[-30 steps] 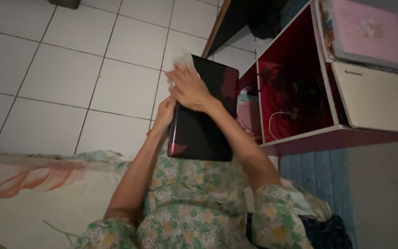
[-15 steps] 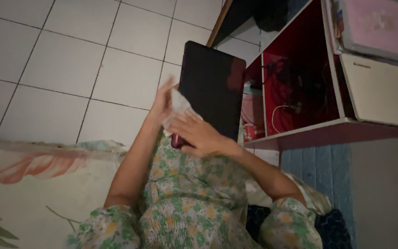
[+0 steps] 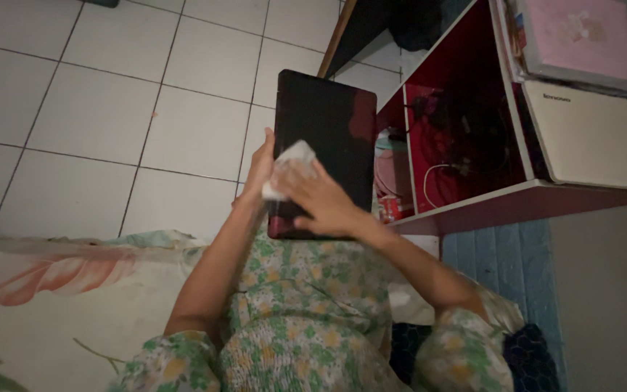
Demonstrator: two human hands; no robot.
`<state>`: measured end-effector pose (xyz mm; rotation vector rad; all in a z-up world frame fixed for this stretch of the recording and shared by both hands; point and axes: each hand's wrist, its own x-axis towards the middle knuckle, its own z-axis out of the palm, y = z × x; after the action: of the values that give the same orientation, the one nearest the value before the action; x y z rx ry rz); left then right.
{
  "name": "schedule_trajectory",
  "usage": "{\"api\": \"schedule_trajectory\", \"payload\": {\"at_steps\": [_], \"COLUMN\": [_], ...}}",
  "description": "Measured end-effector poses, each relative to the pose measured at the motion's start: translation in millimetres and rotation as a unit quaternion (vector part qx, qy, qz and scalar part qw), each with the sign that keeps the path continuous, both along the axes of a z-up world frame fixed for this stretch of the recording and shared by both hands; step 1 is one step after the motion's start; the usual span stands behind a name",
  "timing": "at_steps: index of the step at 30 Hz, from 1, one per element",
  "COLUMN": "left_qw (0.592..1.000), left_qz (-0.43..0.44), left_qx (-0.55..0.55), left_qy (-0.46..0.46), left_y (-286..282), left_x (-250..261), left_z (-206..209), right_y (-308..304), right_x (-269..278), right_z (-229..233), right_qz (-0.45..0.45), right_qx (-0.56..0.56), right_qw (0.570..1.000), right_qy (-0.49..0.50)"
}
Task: The person sits on the floor and wipes a white laptop and a black laptop with a white cloth, then wipes the inside of a red cabinet and handles a bundle of cables.
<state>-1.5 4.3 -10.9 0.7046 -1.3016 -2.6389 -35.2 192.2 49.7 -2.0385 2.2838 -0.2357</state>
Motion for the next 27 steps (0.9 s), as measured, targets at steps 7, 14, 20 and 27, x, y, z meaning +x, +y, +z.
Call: {"api": "schedule_trajectory", "payload": {"at_steps": [7,14,20,27], "left_qw": [0.994,0.996,0.994,0.997], "left_qz": [0.075,0.083,0.101,0.064], "left_qx": [-0.064,-0.018,-0.045,-0.043], "left_qy": [-0.041,-0.003,0.001,-0.014], "left_y": [8.7,10.5,1.5,7.5], "left_x": [1.2,7.1,-6.6,0.7], "left_z": [8.0,17.4,-10.1,6.7], "right_y": [-83.8,-76.8,20.3,88.0], "right_x": [-90.2,-110.9,0.8,35.0], "right_z": [23.5,10.3,-3.1,-14.0], "right_qz": [-0.170,-0.198,-0.051,0.013], "right_qx": [0.051,-0.013,-0.030,0.048], "right_qw": [0.984,0.979,0.997,0.998], "right_qy": [0.025,-0.051,-0.049,-0.023]}}
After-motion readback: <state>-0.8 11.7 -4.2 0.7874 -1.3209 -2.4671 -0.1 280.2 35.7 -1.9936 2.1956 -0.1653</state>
